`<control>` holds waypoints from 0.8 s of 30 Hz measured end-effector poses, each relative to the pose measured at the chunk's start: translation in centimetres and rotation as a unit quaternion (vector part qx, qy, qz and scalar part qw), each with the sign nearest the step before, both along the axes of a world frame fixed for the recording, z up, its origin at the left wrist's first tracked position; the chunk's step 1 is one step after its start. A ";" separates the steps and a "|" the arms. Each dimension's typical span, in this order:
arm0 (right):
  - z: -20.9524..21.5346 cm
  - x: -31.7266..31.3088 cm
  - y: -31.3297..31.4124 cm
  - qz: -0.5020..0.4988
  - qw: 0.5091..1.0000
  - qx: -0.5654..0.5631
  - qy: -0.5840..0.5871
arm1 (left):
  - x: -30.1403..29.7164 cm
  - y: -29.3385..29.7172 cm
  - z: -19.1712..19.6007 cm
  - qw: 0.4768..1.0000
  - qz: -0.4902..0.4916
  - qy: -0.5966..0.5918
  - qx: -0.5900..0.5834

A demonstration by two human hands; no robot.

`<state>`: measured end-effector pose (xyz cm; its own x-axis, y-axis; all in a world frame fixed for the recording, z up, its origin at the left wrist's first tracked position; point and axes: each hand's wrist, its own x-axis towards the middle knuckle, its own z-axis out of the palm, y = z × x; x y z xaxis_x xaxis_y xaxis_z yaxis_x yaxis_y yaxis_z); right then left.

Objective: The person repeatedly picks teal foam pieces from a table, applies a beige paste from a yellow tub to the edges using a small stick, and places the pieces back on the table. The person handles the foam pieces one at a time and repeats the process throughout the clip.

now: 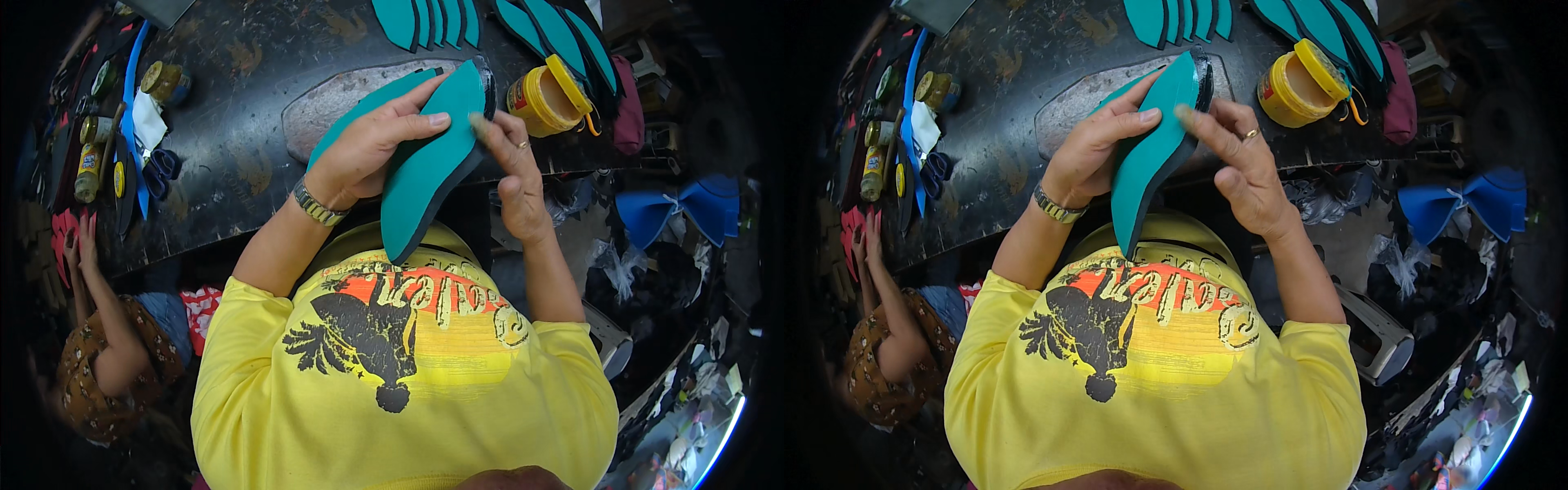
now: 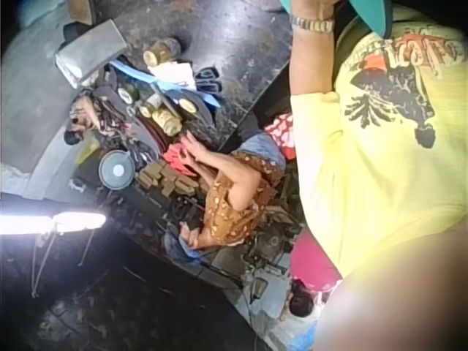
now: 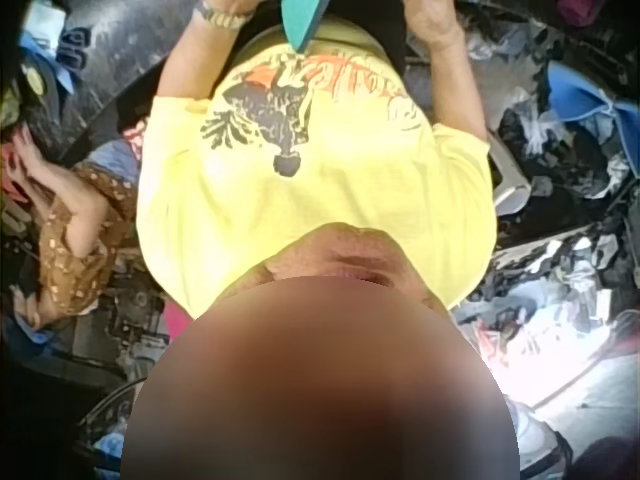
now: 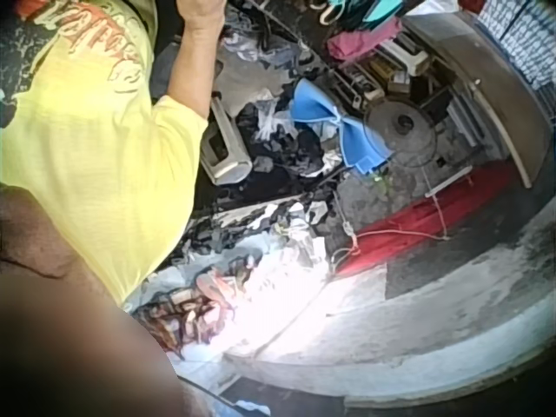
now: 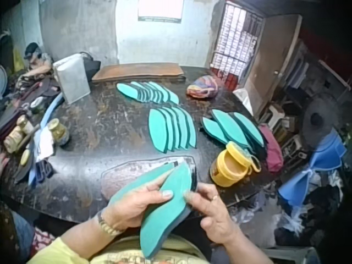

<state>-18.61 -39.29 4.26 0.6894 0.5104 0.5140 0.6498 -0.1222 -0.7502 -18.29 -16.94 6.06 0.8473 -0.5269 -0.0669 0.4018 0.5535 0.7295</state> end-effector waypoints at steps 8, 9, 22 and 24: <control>0.9 -0.2 -0.5 -0.056 0.991 0.123 -0.007 | 0.5 0.8 0.3 0.999 0.001 -0.012 0.053; 1.2 0.1 -0.5 -0.085 0.986 0.145 0.003 | 0.5 0.8 0.4 0.999 -0.004 -0.019 0.050; 1.9 3.5 0.6 -0.141 0.984 -0.051 -0.098 | -0.5 0.3 0.9 0.990 -0.024 -0.075 0.119; 1.5 3.8 0.6 -0.096 0.993 -0.027 -0.068 | -0.3 0.4 0.8 0.988 -0.023 -0.079 0.128</control>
